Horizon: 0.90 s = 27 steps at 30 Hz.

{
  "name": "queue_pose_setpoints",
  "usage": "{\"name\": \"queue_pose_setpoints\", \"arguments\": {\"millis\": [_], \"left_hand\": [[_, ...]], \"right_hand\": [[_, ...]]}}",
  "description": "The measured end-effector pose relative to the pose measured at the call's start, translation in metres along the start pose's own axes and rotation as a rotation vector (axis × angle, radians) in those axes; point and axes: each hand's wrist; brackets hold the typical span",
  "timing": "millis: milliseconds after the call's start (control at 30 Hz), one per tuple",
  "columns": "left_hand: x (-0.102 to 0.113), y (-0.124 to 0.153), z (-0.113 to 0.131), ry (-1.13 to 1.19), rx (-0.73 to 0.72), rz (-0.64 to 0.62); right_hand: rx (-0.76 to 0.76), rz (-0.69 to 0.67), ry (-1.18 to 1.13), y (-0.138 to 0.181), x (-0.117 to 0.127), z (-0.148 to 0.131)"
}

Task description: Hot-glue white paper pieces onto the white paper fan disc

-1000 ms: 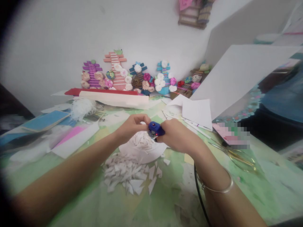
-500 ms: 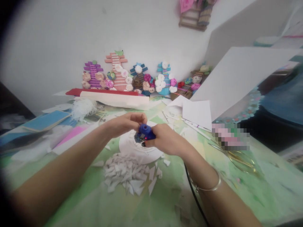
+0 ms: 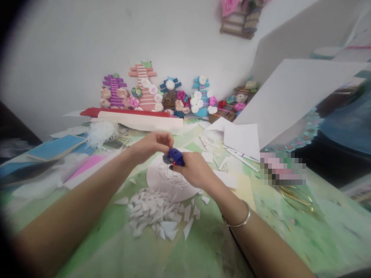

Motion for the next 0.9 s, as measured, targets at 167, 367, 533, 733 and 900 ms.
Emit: {"name": "queue_pose_setpoints", "arguments": {"millis": [167,367,533,733,900], "left_hand": [[-0.001,-0.001,-0.004,-0.013,-0.038,0.013],[-0.005,-0.002,-0.010,-0.093,-0.117,0.077],[-0.009,0.000,-0.009,-0.081,-0.108,0.104],[-0.013,0.000,-0.009,-0.095,-0.090,0.081],[-0.014,-0.002,-0.010,-0.057,-0.168,0.058]], "right_hand": [[-0.011,0.052,0.039,-0.001,-0.004,0.005],[0.009,0.143,-0.147,-0.001,-0.005,0.015],[0.052,-0.014,-0.501,0.001,-0.002,0.017],[0.040,-0.060,-0.569,0.003,-0.002,0.018],[0.003,-0.016,-0.600,0.002,-0.006,0.019]]}}
Point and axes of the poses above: each hand's wrist, its own y-axis away from the middle knuckle, its own x-axis out of the back of the hand, z = x × y, and after that the axes turned 14 degrees about y, right-handed
